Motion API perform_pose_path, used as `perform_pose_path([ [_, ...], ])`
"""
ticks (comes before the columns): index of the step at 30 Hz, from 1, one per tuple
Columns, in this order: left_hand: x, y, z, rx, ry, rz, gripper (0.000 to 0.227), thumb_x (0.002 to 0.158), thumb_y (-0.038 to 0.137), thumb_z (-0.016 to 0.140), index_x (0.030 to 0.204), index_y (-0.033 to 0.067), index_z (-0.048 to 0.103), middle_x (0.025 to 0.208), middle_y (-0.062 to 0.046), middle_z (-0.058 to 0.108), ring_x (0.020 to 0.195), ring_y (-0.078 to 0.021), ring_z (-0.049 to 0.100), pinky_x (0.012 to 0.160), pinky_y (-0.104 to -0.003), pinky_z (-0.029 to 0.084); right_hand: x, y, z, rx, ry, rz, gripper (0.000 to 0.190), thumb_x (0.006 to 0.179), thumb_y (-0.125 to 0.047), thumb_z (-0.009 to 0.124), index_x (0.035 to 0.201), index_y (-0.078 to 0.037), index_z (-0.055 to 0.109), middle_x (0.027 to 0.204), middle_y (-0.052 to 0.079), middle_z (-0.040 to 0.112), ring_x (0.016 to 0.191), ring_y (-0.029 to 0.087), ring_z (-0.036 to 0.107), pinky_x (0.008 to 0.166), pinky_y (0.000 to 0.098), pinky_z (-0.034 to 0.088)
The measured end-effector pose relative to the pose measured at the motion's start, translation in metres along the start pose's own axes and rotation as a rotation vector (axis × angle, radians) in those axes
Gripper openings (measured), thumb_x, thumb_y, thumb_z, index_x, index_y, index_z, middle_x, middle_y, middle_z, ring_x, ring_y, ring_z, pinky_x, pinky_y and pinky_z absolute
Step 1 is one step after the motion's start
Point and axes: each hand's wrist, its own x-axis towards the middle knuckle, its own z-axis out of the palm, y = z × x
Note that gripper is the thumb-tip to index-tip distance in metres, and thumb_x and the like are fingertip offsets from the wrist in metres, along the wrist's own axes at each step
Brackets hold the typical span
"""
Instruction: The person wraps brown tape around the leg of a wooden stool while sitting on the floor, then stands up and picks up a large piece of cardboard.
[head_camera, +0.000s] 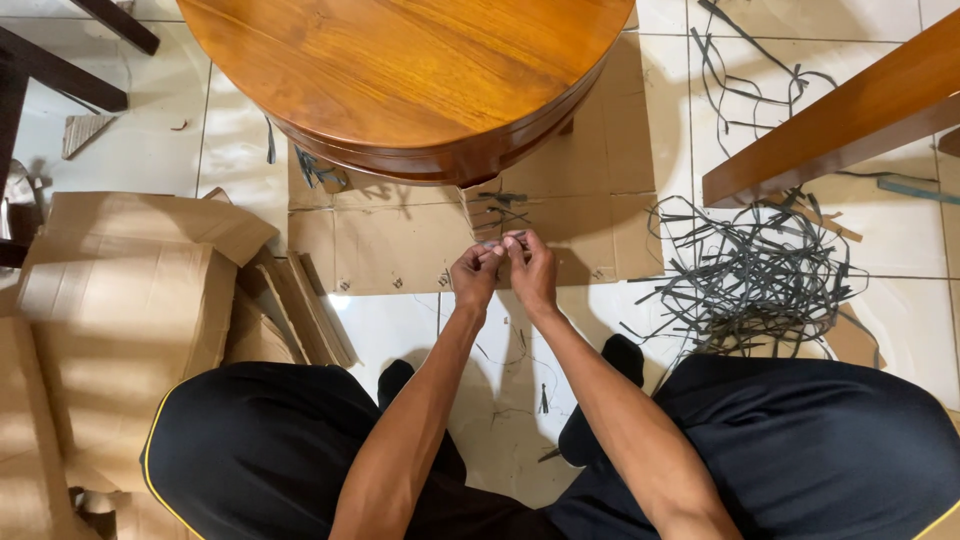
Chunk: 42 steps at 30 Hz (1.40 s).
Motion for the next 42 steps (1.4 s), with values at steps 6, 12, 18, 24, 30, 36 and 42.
perform_pose_path([
  [6,0.017,-0.022,-0.001,0.152,0.061,-0.007,0.009,0.094,0.019,0.074,0.091,0.0098,0.074,0.070,0.002,0.068,0.061,-0.0047,0.054,0.053,-0.020,0.045,0.006,-0.009,-0.006,-0.018,-0.113,-0.055,0.011,0.098,-0.013,0.069,0.102,-0.017,0.079,0.090,0.003,0.079,0.088,0.021,0.075,0.076,0.0320,0.058],
  [12,0.026,-0.031,0.005,-0.029,0.073,-0.127,0.020,0.095,0.020,0.070,0.077,0.0119,0.068,0.061,-0.001,0.066,0.055,-0.0089,0.059,0.052,-0.020,0.046,-0.001,0.048,0.011,0.075,0.037,0.239,0.013,0.099,-0.014,0.063,0.108,-0.013,0.072,0.091,0.011,0.076,0.080,0.023,0.073,0.074,0.0362,0.058],
  [18,0.047,-0.028,-0.002,-0.137,0.093,-0.468,0.017,0.089,0.020,0.073,0.076,0.0097,0.068,0.063,0.000,0.068,0.055,-0.0125,0.072,0.054,-0.028,0.060,-0.001,0.057,0.023,0.321,-0.171,0.716,0.019,0.101,-0.025,0.063,0.108,-0.013,0.076,0.081,0.002,0.071,0.067,0.013,0.063,0.054,0.0238,0.052],
  [24,0.062,-0.024,-0.015,-0.154,-0.003,-0.614,0.014,0.088,0.020,0.072,0.077,0.0118,0.067,0.065,0.005,0.066,0.056,-0.0090,0.070,0.052,-0.025,0.058,0.005,0.036,0.006,0.549,-0.363,0.823,0.022,0.102,-0.038,0.063,0.106,-0.020,0.074,0.082,-0.006,0.067,0.066,0.004,0.051,0.048,0.0114,0.035],
  [30,0.068,-0.019,-0.027,-0.165,-0.153,-0.743,0.012,0.088,0.025,0.069,0.088,0.0132,0.067,0.068,0.015,0.058,0.061,0.0027,0.062,0.059,-0.016,0.056,0.010,0.030,0.003,0.650,-0.408,0.880,0.019,0.099,-0.023,0.065,0.116,-0.014,0.067,0.097,-0.003,0.064,0.068,0.004,0.047,0.041,0.0086,0.036],
  [36,0.068,-0.015,-0.033,-0.193,-0.205,-0.770,0.014,0.088,0.027,0.073,0.088,0.0157,0.065,0.068,0.017,0.056,0.061,0.0043,0.059,0.059,-0.014,0.055,0.011,0.011,0.002,0.666,-0.363,0.973,0.027,0.096,-0.030,0.073,0.113,-0.012,0.064,0.089,-0.006,0.051,0.064,0.003,0.047,0.039,0.0072,0.030],
  [42,0.061,-0.010,-0.034,-0.114,-0.173,-0.742,0.012,0.091,0.025,0.073,0.089,0.0141,0.068,0.069,0.013,0.059,0.062,0.0014,0.064,0.061,-0.015,0.057,0.018,-0.004,-0.002,0.679,-0.328,0.987,0.024,0.091,-0.025,0.078,0.107,-0.014,0.063,0.086,-0.007,0.045,0.066,0.003,0.052,0.040,0.0077,0.032],
])
